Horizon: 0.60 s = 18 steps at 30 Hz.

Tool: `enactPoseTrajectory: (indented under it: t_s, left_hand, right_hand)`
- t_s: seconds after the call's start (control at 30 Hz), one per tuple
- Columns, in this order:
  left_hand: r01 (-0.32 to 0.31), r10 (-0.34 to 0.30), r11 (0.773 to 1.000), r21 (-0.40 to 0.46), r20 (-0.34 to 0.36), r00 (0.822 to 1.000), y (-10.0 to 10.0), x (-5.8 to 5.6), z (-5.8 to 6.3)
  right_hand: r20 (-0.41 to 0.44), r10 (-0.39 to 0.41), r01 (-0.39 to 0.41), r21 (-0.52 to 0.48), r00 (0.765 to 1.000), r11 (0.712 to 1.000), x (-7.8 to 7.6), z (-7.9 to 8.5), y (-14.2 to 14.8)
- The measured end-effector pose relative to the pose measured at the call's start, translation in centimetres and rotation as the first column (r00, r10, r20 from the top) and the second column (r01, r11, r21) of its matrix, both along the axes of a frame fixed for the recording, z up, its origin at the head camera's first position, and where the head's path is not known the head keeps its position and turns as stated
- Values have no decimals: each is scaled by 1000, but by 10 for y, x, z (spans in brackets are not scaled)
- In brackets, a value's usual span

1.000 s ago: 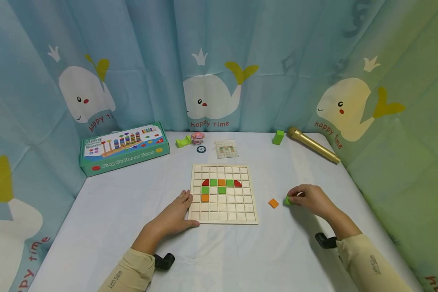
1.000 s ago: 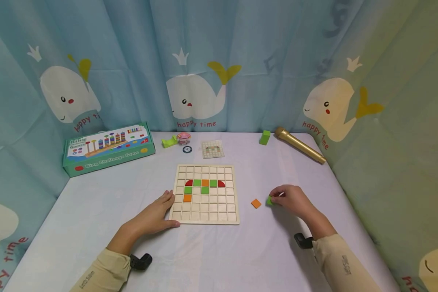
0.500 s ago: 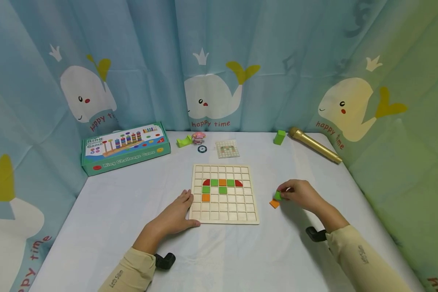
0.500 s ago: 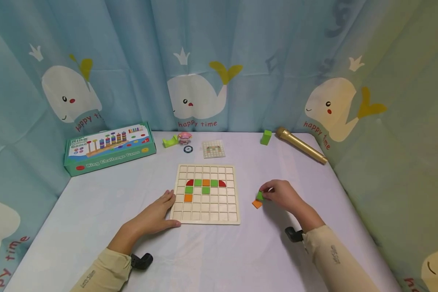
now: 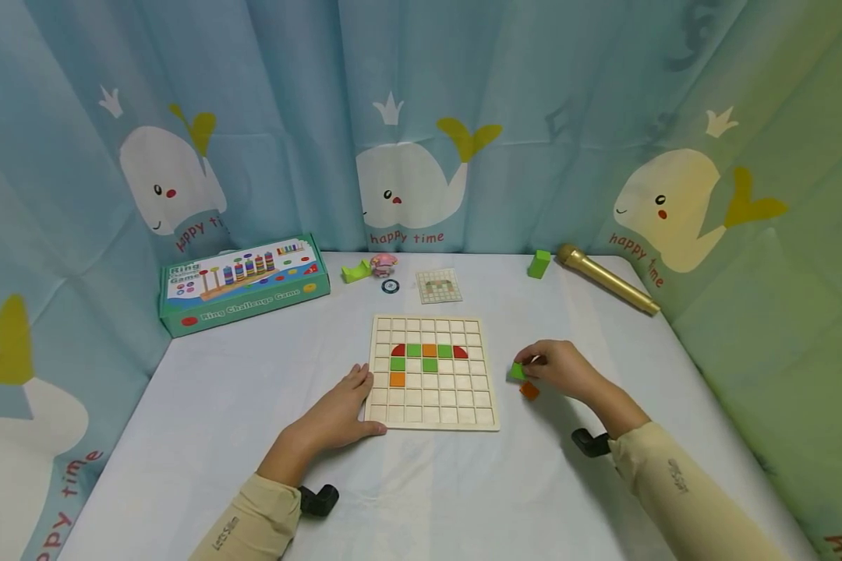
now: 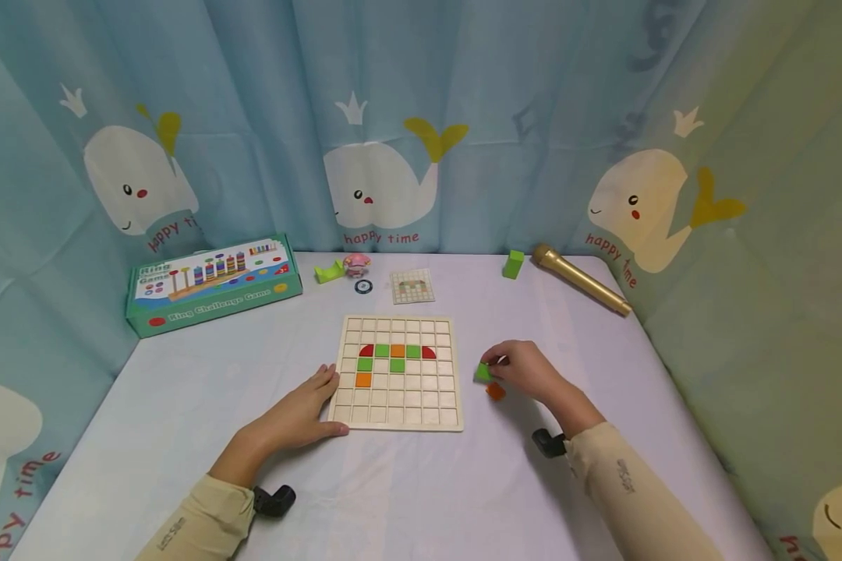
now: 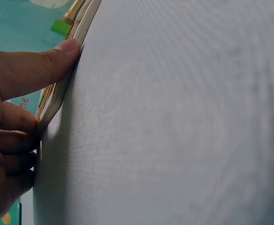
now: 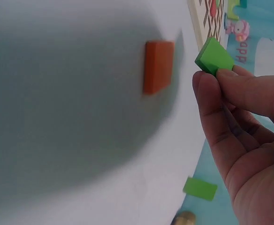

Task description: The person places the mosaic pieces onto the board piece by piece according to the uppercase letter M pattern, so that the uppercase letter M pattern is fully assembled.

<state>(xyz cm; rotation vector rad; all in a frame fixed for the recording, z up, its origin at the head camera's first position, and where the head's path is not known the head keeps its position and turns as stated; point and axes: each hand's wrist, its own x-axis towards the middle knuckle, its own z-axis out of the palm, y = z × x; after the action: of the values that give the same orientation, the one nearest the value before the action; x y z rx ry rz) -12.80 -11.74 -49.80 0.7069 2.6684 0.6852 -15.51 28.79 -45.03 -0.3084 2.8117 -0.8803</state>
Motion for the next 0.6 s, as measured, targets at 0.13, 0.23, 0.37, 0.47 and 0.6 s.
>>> enactPoseTrajectory:
  t_s: [0.13,0.23,0.37,0.47,0.6]
  left_hand:
    - [1,-1,1000,-2,-1,1000,0,0,0]
    - [2,-2,1000,-3,-2,1000,1,0,0]
    - [1,-1,1000,-5,0,1000,1,0,-1]
    - [-6,6,1000,-10,0,1000,1,0,-1]
    - [-12,12,1000,-15,-2,1000,1,0,-1]
  right_hand:
    - [0,13,-13,-9,1000,1000,-6,-2,-9]
    - [4,22,-22,-21,1000,1000,-9,-3,-16]
    - [15,27,-26,-32,1000,999,-11,-4,-25]
    - [12,34,-34,-34,999,999,-14,-6,-31]
    - [10,44,-43,-39,999,998,-19,-9,-37]
